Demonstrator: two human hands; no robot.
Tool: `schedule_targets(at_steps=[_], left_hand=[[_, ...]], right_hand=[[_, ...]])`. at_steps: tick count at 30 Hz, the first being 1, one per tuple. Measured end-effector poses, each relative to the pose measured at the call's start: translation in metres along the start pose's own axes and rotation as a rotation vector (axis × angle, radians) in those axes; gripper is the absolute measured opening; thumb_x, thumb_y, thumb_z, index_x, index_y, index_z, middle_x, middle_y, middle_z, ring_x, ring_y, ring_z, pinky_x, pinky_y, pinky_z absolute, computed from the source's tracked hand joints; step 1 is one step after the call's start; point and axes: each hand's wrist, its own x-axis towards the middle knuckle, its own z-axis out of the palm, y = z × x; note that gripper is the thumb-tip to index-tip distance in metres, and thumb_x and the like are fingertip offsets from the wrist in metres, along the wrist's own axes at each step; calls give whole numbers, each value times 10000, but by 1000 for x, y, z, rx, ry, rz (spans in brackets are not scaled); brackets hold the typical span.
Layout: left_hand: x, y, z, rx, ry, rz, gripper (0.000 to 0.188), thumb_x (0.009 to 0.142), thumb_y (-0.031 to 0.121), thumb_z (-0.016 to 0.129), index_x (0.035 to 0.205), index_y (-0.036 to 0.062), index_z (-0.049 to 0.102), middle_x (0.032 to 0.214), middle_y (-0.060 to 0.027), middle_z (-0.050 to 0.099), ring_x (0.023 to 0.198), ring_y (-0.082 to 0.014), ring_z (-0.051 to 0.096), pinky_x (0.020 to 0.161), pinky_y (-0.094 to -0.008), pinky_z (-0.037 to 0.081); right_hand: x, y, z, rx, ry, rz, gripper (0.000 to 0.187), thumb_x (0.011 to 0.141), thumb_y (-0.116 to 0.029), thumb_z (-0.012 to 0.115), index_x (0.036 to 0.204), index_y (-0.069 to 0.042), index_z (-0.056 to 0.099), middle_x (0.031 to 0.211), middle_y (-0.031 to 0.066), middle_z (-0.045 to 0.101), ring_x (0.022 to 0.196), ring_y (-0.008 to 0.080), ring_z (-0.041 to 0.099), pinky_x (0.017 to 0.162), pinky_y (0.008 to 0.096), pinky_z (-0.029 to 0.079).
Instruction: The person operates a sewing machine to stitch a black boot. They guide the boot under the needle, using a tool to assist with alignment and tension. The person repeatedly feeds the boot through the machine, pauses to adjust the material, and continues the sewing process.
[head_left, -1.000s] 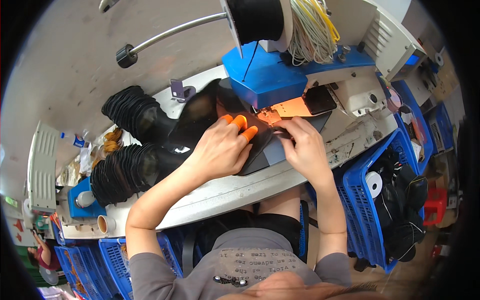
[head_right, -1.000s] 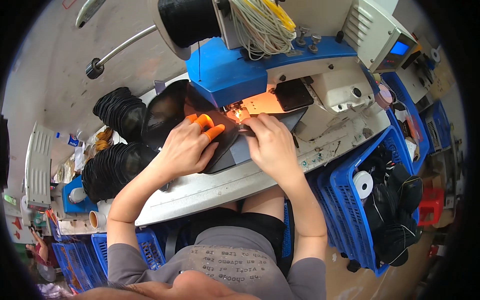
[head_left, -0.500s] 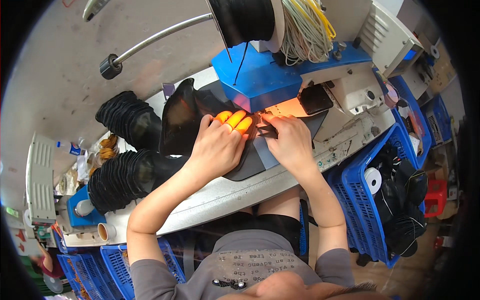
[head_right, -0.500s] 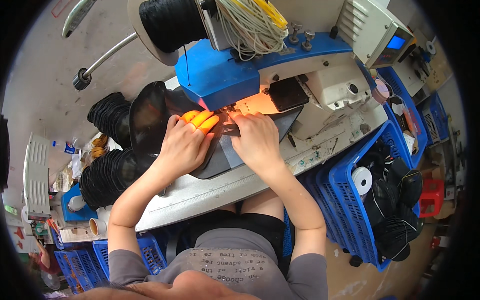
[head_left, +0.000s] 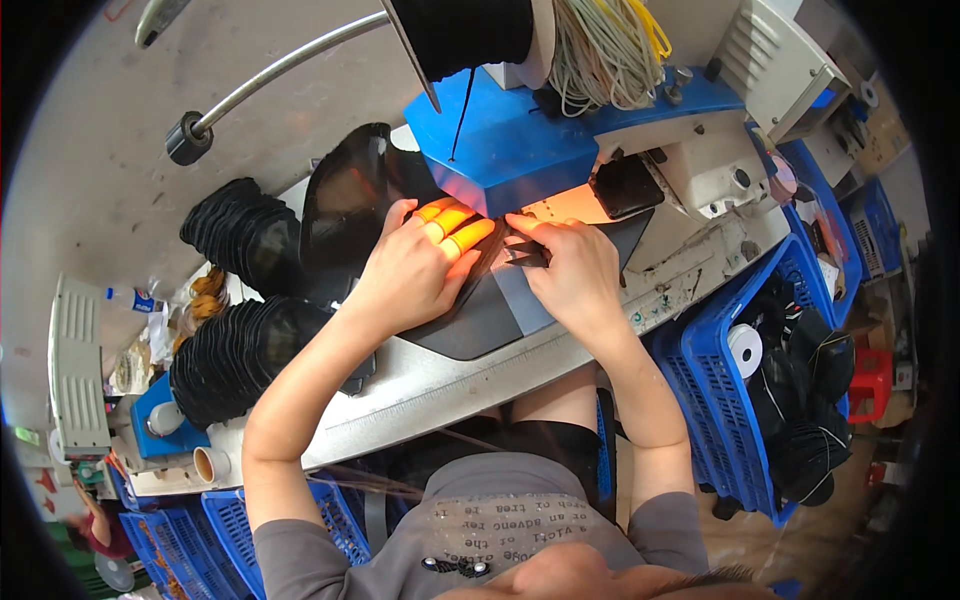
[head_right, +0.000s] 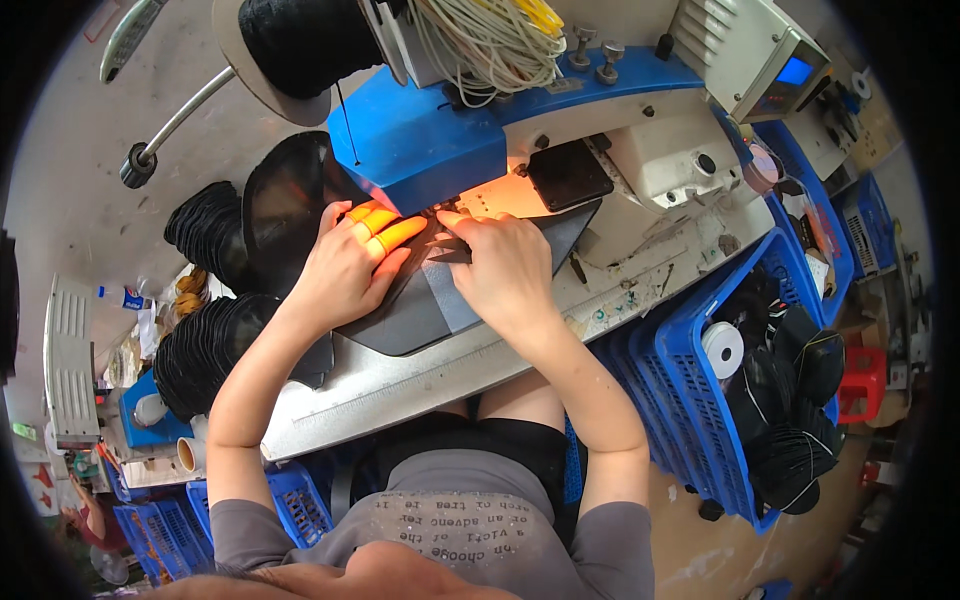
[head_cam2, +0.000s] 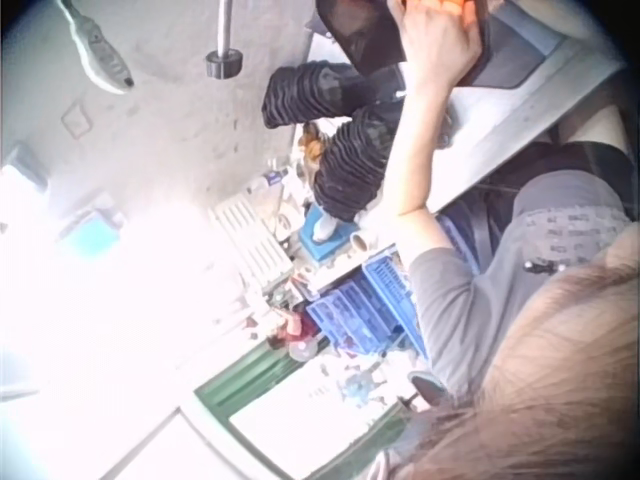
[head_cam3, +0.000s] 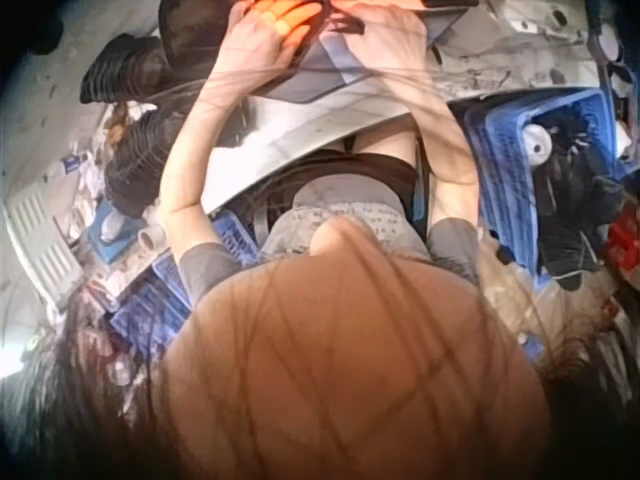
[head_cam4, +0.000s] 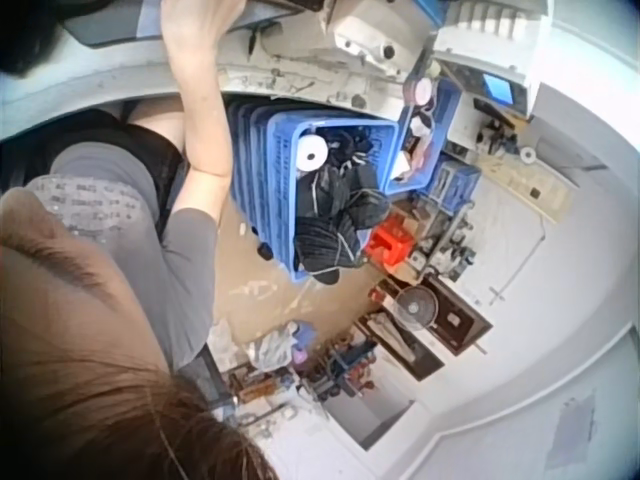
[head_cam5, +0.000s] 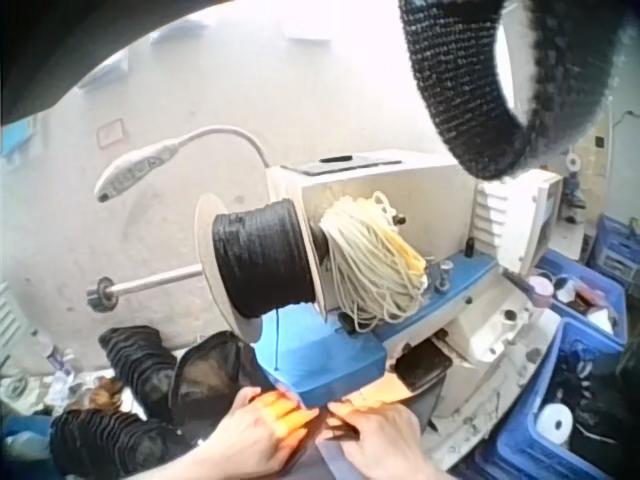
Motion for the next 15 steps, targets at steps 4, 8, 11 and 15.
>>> schedule_targets(at_steps=[4,8,11,15], left_hand=[[1,1,-5,16,-21,4,321,890,184,603,1191,87,656,1038,-156,619,999,-296,566,1003,-444,343],[-3,-6,-7,-48,-58,-18,312,890,170,610,1173,45,656,988,-153,635,955,-302,577,968,-429,390],[-2,-13,-13,-94,-122,-3,312,888,157,616,1168,23,648,965,-151,646,932,-298,587,960,-438,410],[9,-10,-34,253,-311,168,319,893,178,601,1199,102,647,906,-99,637,857,-269,600,972,-446,408]], right_hand=[[-1,2,-2,55,0,-39,254,800,-162,685,1047,-122,731,791,80,695,738,264,633,681,372,499],[-7,9,-13,100,35,-2,234,741,-86,652,963,-84,725,810,97,694,774,289,639,721,397,493],[-11,20,-17,127,81,-9,195,725,-42,646,906,-47,720,811,106,692,763,298,638,722,395,486],[-14,25,-18,125,129,-105,132,770,-54,698,898,-30,721,785,115,687,738,290,634,706,370,486]])
